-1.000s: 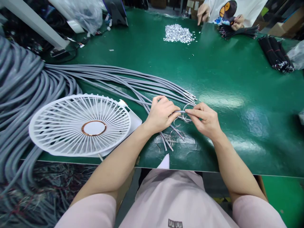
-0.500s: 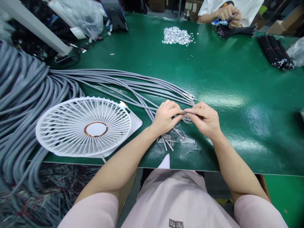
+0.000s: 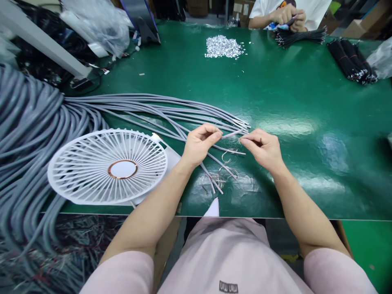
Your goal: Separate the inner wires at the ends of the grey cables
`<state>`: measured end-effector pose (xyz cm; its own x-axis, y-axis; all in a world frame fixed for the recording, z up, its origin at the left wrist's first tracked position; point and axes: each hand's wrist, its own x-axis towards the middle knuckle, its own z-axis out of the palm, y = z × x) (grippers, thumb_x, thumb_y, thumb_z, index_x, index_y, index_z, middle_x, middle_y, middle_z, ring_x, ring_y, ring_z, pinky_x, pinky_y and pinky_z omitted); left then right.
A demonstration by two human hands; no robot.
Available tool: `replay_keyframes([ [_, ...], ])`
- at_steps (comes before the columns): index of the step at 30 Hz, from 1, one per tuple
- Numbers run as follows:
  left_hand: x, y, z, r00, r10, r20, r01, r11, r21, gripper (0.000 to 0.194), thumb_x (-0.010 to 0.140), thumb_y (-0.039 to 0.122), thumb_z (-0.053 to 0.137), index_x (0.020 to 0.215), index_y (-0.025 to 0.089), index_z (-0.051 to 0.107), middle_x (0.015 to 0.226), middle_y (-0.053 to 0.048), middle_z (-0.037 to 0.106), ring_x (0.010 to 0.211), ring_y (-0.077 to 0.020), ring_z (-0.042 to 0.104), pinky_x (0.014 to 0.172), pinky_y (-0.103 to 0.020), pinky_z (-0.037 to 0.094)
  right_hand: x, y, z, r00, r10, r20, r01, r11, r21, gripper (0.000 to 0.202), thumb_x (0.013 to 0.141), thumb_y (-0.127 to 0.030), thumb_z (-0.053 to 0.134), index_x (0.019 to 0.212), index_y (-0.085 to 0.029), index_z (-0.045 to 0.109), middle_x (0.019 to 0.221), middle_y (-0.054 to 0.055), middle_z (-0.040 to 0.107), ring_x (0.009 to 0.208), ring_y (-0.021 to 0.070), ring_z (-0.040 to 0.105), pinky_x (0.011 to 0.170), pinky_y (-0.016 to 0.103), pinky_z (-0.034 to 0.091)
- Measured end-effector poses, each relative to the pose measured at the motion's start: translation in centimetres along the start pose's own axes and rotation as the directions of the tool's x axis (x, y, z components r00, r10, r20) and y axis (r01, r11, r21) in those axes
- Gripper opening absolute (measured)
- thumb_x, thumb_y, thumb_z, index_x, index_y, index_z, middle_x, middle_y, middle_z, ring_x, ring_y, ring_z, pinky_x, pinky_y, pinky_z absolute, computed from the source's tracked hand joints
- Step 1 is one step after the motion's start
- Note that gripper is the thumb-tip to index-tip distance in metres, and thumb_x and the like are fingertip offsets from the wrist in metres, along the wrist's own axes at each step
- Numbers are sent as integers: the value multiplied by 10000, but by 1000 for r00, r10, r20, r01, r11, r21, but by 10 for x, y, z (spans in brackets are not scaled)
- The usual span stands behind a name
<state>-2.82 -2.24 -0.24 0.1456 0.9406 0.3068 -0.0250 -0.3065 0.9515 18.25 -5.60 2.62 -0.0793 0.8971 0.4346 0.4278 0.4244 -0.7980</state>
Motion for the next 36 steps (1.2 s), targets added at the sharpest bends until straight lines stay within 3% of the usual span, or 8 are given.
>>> replay_keyframes([
  [5, 2, -1, 1, 991, -133, -23, 129, 983, -130, 367, 744, 527, 775, 790, 191, 633, 770, -7, 661, 718, -126, 619, 705, -282, 526, -5, -9, -2, 994, 54, -92, -46, 995, 87, 168, 814, -272, 701, 967, -231, 760, 637, -30, 610, 510, 88, 467, 487, 239, 381],
  [7, 2, -1, 2, 988, -153, -6, 151, 982, -110, 386, 743, 546, 766, 786, 189, 627, 770, -8, 667, 719, -129, 627, 705, -285, 528, -8, -17, -2, 996, -4, -86, 11, 996, 85, 111, 831, -300, 693, 877, -225, 760, 584, -32, 595, 481, 87, 455, 465, 240, 364],
  [10, 2, -3, 3, 989, -149, 5, 149, 984, -103, 398, 752, 561, 753, 793, 186, 625, 778, -7, 672, 723, -131, 635, 700, -285, 528, -13, -21, 4, 999, -45, -11, 45, 998, 50, 138, 861, -306, 667, 826, -206, 756, 541, -32, 597, 453, 86, 466, 473, 242, 382],
  [15, 1, 2, 4, 983, -179, 31, 182, 967, -180, 399, 705, 523, 813, 766, 165, 646, 751, -3, 672, 691, -115, 625, 694, -262, 515, -15, -10, 29, 975, 41, 219, -56, 996, 62, 360, 909, -253, 576, 1254, -185, 654, 565, -56, 634, 470, 91, 540, 536, 219, 436],
  [19, 1, 7, 5, 977, -210, 44, 214, 947, -238, 372, 674, 466, 857, 740, 151, 670, 729, 2, 666, 671, -95, 599, 685, -229, 502, -12, -5, 36, 973, 68, 221, -72, 997, 10, 226, 935, -283, 535, 975, -174, 729, 630, -6, 675, 519, 103, 566, 563, 231, 441],
  [22, 1, 5, 4, 984, -181, 0, 173, 942, -288, 353, 693, 460, 851, 760, 160, 679, 754, 5, 664, 667, -81, 583, 672, -210, 500, -8, -6, 30, 975, 82, 209, -83, 997, -5, 257, 942, -292, 525, 790, -173, 695, 578, -9, 635, 526, 106, 554, 573, 236, 427],
  [28, 4, 0, 0, 992, -115, -48, 92, 935, -343, 332, 805, 504, 754, 792, 183, 669, 866, -21, 706, 707, -88, 605, 693, -211, 519, 1, -7, 13, 960, 135, 246, -134, 991, -19, 246, 906, -293, 554, 725, -173, 669, 509, -37, 544, 481, 96, 471, 533, 244, 363],
  [36, 1, -3, 10, 992, -52, -113, 15, 953, -304, 325, 893, 500, 661, 820, 189, 599, 860, -13, 728, 793, -110, 689, 763, -230, 556, -1, -7, 0, 962, 90, 258, -58, 990, -128, 284, 898, -274, 544, 655, -165, 642, 606, -13, 578, 571, 97, 493, 590, 247, 358],
])
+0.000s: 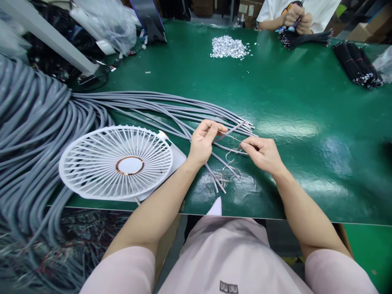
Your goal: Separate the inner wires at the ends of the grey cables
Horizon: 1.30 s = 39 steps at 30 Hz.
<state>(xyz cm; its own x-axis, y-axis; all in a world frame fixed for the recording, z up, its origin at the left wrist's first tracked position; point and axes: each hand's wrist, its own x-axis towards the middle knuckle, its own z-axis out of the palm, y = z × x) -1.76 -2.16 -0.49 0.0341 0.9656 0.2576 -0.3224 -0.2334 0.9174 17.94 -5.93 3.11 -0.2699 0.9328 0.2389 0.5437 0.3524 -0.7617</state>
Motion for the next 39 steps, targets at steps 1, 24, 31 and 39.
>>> replay_keyframes([
  [1, -1, 0, 1, 1000, -10, 7, 10, 1000, 12, 335, 901, 512, 643, 831, 191, 581, 858, -9, 730, 755, -108, 697, 736, -234, 564, -1, 0, -2, 1000, 0, -3, 0, 1000, -19, 279, 890, -260, 544, 645, -165, 638, 603, -15, 573, 567, 95, 487, 586, 246, 353],
  [24, 0, 10, 0, 997, -7, -79, 7, 1000, -7, 425, 841, 570, 689, 813, 199, 483, 683, 60, 633, 475, -62, 611, 446, -156, 489, 4, 26, -33, 989, 138, -59, -150, 925, -349, 231, 752, -229, 487, 585, -171, 636, 517, -1, 540, 521, 124, 476, 555, 276, 276],
  [31, -3, 9, 0, 998, -33, -45, 35, 998, 51, 424, 851, 591, 662, 827, 198, 505, 703, 44, 653, 494, -70, 618, 476, -171, 499, 4, 27, -32, 987, 147, -72, -158, 970, -185, 247, 847, -331, 580, 948, -176, 744, 595, -19, 582, 550, 122, 470, 575, 266, 326],
  [39, -8, 23, -9, 934, -204, 293, 130, 959, 254, 592, 947, 660, 415, 929, 148, 711, 527, -35, 660, 474, -137, 612, 514, -242, 484, 14, 41, -24, 949, 269, -162, -241, 955, 173, 222, 873, -304, 520, 893, -167, 693, 697, -6, 600, 560, 102, 471, 546, 247, 350],
])
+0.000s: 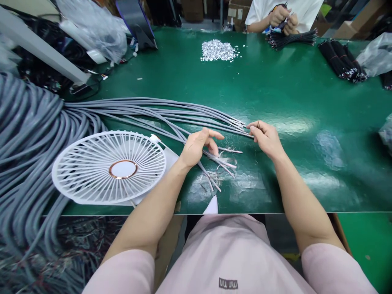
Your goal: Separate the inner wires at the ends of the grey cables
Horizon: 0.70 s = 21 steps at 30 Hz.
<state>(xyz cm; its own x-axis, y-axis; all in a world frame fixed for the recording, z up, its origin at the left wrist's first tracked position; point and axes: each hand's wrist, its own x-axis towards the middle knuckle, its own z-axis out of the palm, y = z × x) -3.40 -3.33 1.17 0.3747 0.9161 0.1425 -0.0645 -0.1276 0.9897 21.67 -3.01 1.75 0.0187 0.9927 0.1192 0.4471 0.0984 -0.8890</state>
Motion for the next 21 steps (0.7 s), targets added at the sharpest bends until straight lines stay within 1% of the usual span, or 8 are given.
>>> replay_keyframes([
  [1, 0, 0, -1, 998, -48, 38, 46, 997, 58, 610, 957, 654, 387, 912, 147, 723, 504, -33, 647, 451, -135, 592, 493, -241, 462, 1, 3, 1, 999, 33, -16, -32, 998, 46, 215, 859, -298, 524, 868, -164, 692, 692, -7, 598, 545, 96, 468, 535, 244, 350],
  [3, -1, -1, -3, 986, -137, 99, 109, 962, 249, 500, 940, 588, 486, 852, 160, 731, 501, -16, 637, 448, -127, 568, 475, -229, 419, 4, 8, 3, 996, 92, -14, -90, 990, 106, 199, 827, -286, 543, 847, -158, 694, 676, -13, 592, 519, 85, 461, 515, 235, 349],
  [6, -1, -7, -2, 968, -198, 154, 85, 838, 540, 244, 824, 433, 701, 818, 191, 736, 564, 23, 637, 503, -109, 546, 494, -213, 370, 5, 15, 3, 987, 135, 84, -145, 983, 114, 177, 793, -273, 575, 842, -153, 695, 675, -17, 599, 504, 72, 466, 496, 219, 347],
  [9, 0, -12, -2, 988, -108, 110, 16, 781, 624, 191, 787, 391, 729, 811, 202, 737, 603, 34, 620, 545, -108, 523, 533, -225, 368, 5, 18, 1, 980, 125, 156, -144, 983, 111, 222, 823, -315, 573, 894, -153, 706, 679, -16, 614, 490, 66, 485, 476, 208, 347],
  [11, 2, -13, -3, 999, 18, 37, -38, 763, 645, 174, 802, 372, 705, 808, 200, 729, 670, 15, 649, 611, -127, 551, 595, -247, 408, 4, 17, 0, 985, 103, 140, -120, 986, 120, 259, 848, -338, 558, 944, -156, 716, 668, -19, 610, 475, 66, 484, 466, 208, 345],
  [14, 5, -16, -6, 984, 174, -31, -104, 711, 695, 126, 832, 307, 653, 824, 202, 721, 795, -21, 702, 763, -170, 607, 741, -299, 458, 4, 15, -1, 993, 72, 91, -81, 992, 100, 269, 862, -330, 549, 958, -155, 729, 654, -22, 599, 462, 67, 470, 476, 219, 353],
  [17, 8, -18, -8, 973, 227, -46, -125, 684, 718, 122, 847, 271, 617, 849, 209, 722, 829, -27, 717, 817, -190, 619, 811, -333, 459, 6, 16, -5, 1000, 26, 11, -27, 999, 35, 243, 853, -298, 548, 903, -153, 736, 658, -9, 606, 494, 83, 483, 503, 233, 375],
  [21, 7, -21, -7, 967, 247, -61, -129, 682, 719, 132, 856, 289, 614, 859, 215, 724, 839, -26, 718, 825, -193, 622, 820, -337, 462, 11, 23, -14, 996, 0, -88, 1, 1000, 6, 208, 829, -275, 561, 857, -156, 730, 690, 9, 622, 527, 100, 521, 508, 240, 402],
])
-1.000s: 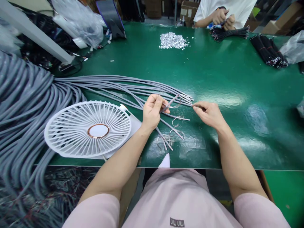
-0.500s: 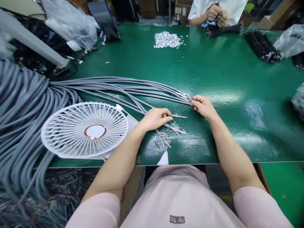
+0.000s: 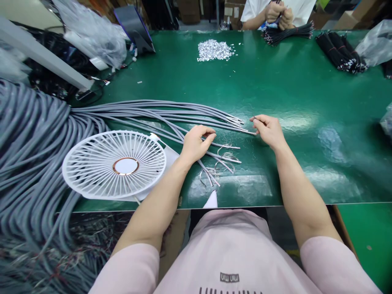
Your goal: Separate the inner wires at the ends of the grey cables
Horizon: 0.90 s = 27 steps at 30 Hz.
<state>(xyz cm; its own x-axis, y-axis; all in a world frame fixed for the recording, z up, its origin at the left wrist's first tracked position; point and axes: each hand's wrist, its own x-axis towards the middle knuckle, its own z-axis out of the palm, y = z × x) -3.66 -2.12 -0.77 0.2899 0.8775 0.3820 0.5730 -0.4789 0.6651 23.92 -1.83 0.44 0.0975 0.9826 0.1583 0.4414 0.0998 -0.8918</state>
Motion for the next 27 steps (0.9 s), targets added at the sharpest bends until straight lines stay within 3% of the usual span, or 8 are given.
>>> replay_keyframes([
  [6, 2, 0, 0, 1000, -20, 16, 20, 999, 26, 158, 871, 308, 601, 882, 208, 723, 861, -30, 720, 834, -192, 628, 834, -339, 470, 5, 10, -4, 996, 67, -59, -58, 986, 154, 256, 858, -330, 554, 953, -161, 721, 652, -5, 605, 479, 91, 535, 461, 220, 388],
  [11, 21, 11, 4, 978, -15, 207, -47, 956, 290, 209, 895, 310, 580, 987, 198, 731, 1019, -73, 738, 980, -252, 623, 889, -390, 459, 8, 19, -5, 993, 61, -102, -44, 986, 159, 282, 862, -365, 550, 957, -164, 723, 609, -24, 589, 444, 80, 491, 453, 216, 354],
  [17, 51, 25, 23, 949, -108, 297, -84, 820, 566, 260, 926, 340, 548, 1080, 193, 697, 1140, -123, 688, 1104, -309, 568, 896, -434, 437, 11, 25, -5, 994, 37, -102, -31, 998, 61, 258, 842, -298, 541, 916, -141, 731, 653, -11, 622, 485, 90, 503, 508, 235, 390],
  [24, 53, 18, 32, 922, -94, 375, -171, 770, 614, 318, 918, 419, 590, 1170, 231, 638, 1179, -131, 613, 1150, -320, 533, 912, -443, 419, 14, 26, -4, 959, 5, -282, 58, 975, 214, 272, 906, -382, 520, 1021, -198, 685, 681, -20, 591, 534, 88, 523, 533, 222, 423],
  [27, 53, 18, 33, 908, -72, 412, -214, 767, 605, 263, 930, 410, 575, 1090, 216, 653, 1165, -135, 615, 1162, -326, 527, 923, -452, 412, 14, 27, -4, 939, 10, -345, 84, 963, 255, 299, 928, -452, 507, 1044, -221, 659, 724, -12, 601, 573, 90, 539, 541, 215, 428],
])
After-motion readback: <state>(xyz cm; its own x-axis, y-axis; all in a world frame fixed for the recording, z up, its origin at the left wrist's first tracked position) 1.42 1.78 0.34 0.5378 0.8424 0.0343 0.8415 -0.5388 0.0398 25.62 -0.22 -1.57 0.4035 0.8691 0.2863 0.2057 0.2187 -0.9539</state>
